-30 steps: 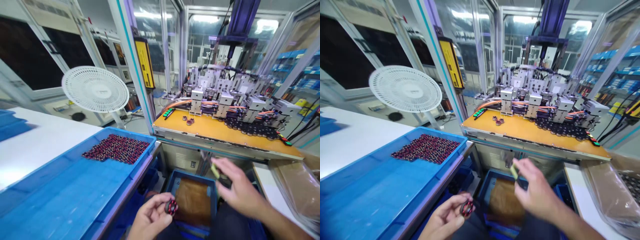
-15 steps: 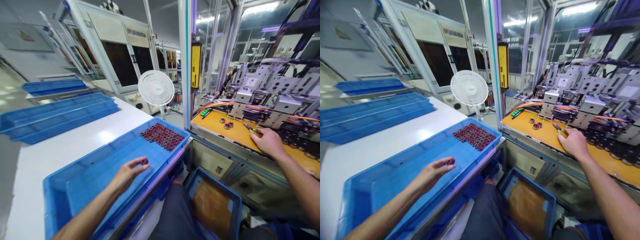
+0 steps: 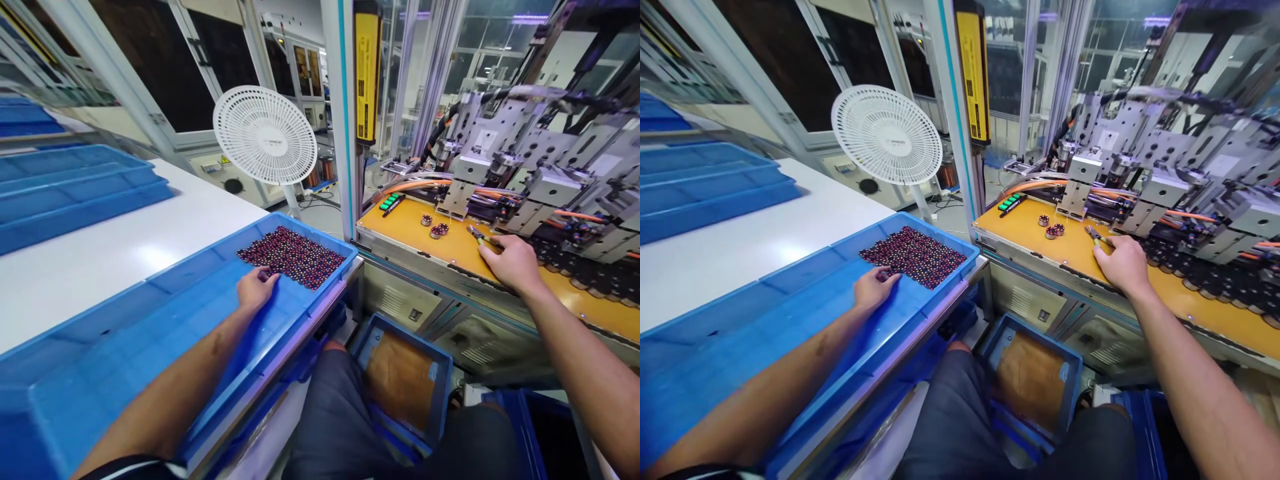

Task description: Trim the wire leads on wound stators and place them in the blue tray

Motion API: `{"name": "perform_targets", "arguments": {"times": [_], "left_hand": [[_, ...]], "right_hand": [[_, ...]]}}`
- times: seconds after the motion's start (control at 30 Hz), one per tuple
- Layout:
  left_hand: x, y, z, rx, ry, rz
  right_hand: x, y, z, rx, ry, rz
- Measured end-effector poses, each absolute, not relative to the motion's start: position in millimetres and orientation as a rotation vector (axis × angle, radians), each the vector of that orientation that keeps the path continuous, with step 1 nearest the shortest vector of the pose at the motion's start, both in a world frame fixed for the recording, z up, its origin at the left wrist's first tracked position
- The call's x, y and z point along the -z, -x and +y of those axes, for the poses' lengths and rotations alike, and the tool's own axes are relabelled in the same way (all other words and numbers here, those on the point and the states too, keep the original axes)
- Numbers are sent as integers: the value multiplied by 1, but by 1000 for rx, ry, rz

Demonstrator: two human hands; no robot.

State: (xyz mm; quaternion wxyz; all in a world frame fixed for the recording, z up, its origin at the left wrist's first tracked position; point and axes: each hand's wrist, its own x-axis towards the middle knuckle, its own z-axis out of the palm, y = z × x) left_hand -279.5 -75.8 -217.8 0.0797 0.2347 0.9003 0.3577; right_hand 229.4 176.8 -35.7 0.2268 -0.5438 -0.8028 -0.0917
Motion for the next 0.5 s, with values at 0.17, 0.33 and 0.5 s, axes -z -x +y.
{"name": "perform_targets", "arguments": {"times": [0.17, 0.33, 0.5], "left_hand": [[221, 276, -77, -1094, -737, 2770], [207, 266, -86, -1088, -790, 2772], [142, 222, -69, -1207, -1019, 2692]], "right_hand": [[35, -229, 178, 221, 1507, -2203], [32, -226, 175, 185, 1521, -2202], [31, -224, 168, 168, 1530, -2226]]}}
